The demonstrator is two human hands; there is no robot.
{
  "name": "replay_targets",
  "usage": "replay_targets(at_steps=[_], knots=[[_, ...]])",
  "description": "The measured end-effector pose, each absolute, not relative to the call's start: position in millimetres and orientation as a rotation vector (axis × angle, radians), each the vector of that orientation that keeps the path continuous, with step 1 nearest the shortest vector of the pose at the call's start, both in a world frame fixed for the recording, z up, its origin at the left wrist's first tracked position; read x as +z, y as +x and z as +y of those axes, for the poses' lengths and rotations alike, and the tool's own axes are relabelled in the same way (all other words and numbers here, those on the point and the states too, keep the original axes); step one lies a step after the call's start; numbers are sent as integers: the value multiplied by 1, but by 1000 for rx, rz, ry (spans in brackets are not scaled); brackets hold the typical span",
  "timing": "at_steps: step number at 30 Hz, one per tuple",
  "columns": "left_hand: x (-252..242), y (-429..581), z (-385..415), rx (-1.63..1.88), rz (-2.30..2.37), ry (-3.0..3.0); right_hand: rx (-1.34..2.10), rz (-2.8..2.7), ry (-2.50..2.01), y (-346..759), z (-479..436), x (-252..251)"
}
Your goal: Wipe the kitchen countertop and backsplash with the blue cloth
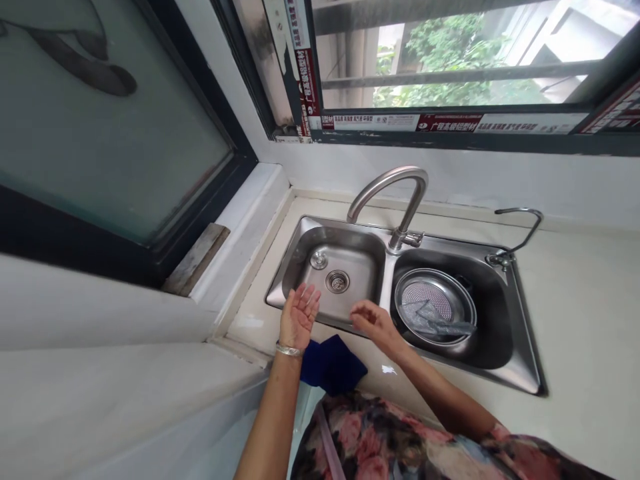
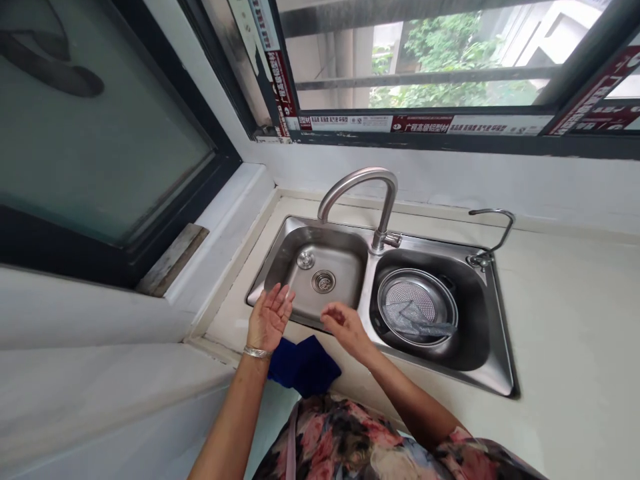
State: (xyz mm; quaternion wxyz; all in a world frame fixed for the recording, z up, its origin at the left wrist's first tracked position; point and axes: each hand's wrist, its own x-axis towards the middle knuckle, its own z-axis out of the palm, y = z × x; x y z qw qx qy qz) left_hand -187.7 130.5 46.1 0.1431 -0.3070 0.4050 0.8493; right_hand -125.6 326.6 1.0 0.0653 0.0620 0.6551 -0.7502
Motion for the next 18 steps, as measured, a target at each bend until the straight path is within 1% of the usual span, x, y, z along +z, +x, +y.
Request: replay_targets(at_steps=[2,4,5,7,9,11,14,18], knots=[[51,-176,119,2549,1173,-930,-2036,2177,-284,-116,309,-5],[53,-160,105,2617,1160,-958,-1718,2272,-808,-104,286,-17],[54,-151,98,2627,1149,-960,-1547,2287,-1016,-97,275,-25],[53,-129,84,2621,1131,-941,-1216,2339,-1267,-85,257,-44],[51,-102,71,2603,1138,-929,-949,2419,-1392,-77,248,-63],[47,-71,59,2574,1167,-950,-788,2497,-1452,-72,250,-74],[39,-19,42,2520,1251,-1044,-716,2575,-1421,-70,259,-77],[24,43,27,2469,1267,-1261,-740,2687,-1155,-83,254,-67]])
